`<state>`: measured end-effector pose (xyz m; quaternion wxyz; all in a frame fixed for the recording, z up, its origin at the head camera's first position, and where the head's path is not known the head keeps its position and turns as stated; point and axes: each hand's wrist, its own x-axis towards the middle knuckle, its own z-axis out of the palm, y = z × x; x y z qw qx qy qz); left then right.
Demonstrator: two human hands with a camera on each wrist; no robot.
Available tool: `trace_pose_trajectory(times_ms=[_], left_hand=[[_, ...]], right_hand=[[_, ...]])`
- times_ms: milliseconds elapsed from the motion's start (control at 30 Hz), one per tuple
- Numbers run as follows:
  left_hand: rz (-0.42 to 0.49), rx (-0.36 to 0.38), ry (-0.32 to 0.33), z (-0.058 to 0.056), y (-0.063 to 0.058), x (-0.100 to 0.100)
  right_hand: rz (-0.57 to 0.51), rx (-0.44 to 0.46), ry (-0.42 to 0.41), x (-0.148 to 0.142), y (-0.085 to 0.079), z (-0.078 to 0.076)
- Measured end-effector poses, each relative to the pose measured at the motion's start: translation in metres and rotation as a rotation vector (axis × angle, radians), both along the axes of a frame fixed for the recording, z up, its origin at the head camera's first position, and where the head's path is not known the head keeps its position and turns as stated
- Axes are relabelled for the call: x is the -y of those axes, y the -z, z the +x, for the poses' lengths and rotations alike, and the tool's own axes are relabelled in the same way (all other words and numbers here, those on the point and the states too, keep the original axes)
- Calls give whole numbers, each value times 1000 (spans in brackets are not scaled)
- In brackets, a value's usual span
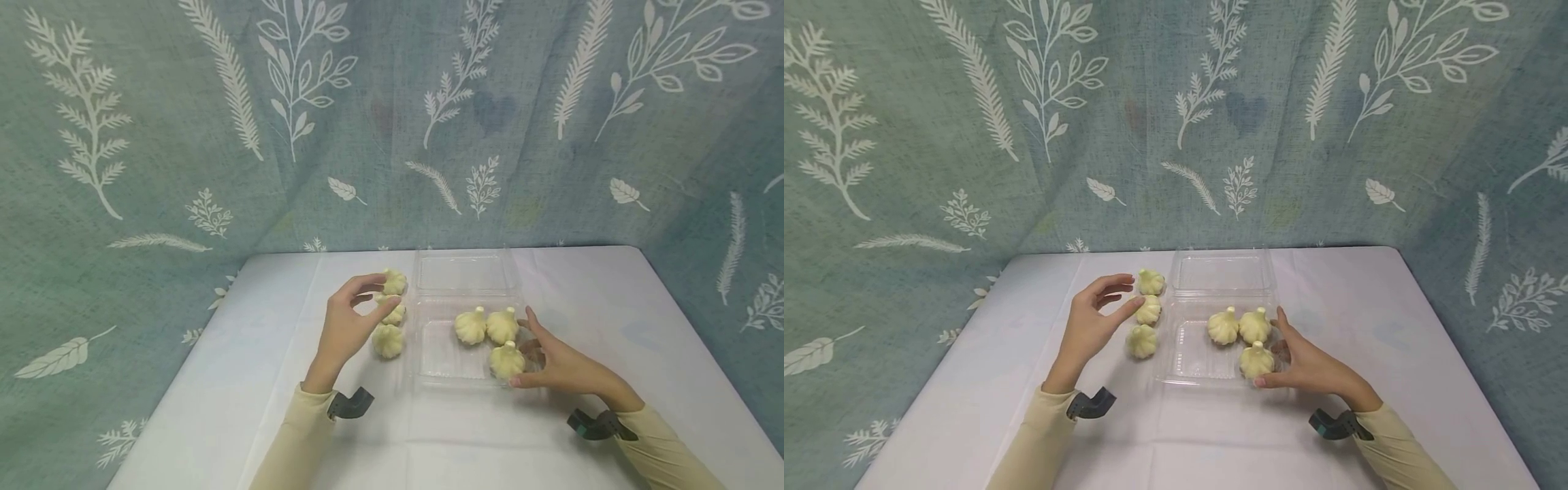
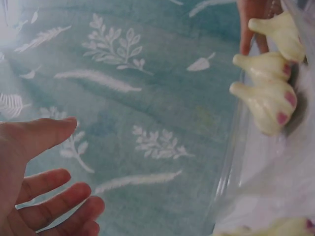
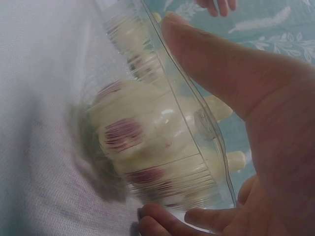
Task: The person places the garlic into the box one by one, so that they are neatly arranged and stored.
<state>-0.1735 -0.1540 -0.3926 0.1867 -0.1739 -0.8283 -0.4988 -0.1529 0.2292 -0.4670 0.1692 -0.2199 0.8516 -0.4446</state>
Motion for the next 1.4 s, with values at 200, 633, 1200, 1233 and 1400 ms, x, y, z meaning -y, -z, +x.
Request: trace_pose_trajectory(times_ms=[200, 633, 1200, 1233, 1400], left_hand=[[44, 49, -53, 3, 5, 18], [60, 163, -107, 6, 29, 45], [-20, 430, -83, 9, 80, 53], [-28, 434, -77, 9, 82, 53], [-69, 452, -85, 7, 92, 51]], right_hand=[[6, 2, 2, -1, 0, 0], [4, 3, 5, 1, 0, 1], [-13, 10, -5, 0, 0, 0], [-13, 9, -5, 0, 1, 0], [-5, 1, -1, -1, 2, 0]])
